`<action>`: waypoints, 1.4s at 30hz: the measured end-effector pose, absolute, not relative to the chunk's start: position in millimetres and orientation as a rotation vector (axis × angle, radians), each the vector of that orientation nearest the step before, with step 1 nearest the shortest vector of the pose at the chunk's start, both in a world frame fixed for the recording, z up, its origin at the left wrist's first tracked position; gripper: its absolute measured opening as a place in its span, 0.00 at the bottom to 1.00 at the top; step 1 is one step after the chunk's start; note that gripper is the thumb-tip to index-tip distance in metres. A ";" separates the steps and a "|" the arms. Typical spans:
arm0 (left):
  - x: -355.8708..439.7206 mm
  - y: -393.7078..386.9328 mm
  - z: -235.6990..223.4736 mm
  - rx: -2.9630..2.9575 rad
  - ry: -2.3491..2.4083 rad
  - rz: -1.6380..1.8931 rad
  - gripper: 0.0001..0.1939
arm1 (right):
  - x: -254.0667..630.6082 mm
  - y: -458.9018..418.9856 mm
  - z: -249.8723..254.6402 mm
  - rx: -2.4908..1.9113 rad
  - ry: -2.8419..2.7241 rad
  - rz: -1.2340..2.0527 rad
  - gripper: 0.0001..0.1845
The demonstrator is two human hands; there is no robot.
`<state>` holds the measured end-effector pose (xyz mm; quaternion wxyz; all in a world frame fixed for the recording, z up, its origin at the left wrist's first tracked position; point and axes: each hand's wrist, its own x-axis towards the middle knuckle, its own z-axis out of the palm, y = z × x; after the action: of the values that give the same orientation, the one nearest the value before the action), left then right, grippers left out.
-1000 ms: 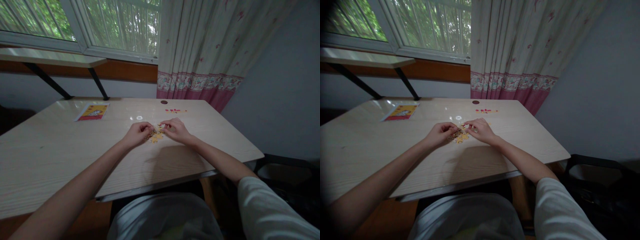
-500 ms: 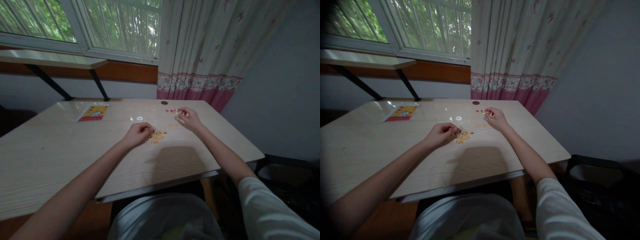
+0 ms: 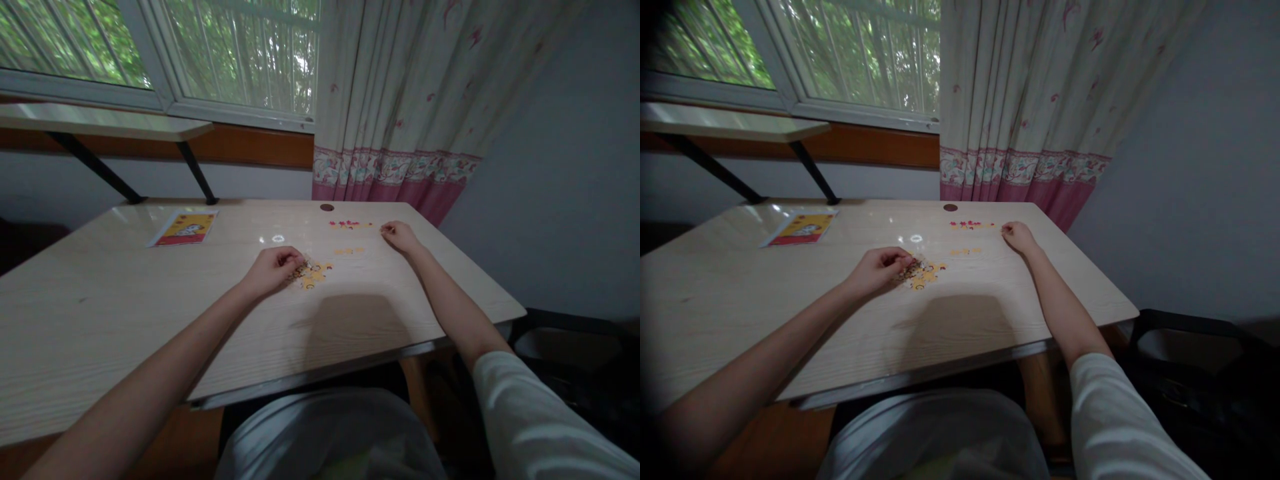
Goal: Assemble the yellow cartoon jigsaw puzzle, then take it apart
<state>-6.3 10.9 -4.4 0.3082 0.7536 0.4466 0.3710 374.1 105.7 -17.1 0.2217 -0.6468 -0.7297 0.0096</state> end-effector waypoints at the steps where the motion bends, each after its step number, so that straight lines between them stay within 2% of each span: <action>1: -6.3 10.8 -4.2 1.987 1.177 0.983 0.14 | 372.2 105.7 -15.9 -1.782 -2.075 0.000 0.16; 8: -5.3 10.5 -3.4 2.002 1.192 0.965 0.15 | 363.0 106.2 -16.6 -1.987 -2.241 -0.182 0.19; 26: -6.1 11.1 -2.6 2.061 1.201 0.909 0.16 | 364.3 114.3 -30.9 -2.081 -2.059 -0.109 0.29; 42: -6.8 13.1 -6.6 2.042 1.209 0.924 0.17 | 364.0 113.1 -30.7 -2.021 -2.137 -0.062 0.28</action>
<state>-6.8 13.1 -6.6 0.2930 0.7667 0.4539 0.3468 364.0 113.1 -30.7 0.0999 -0.6835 -0.7228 -0.0210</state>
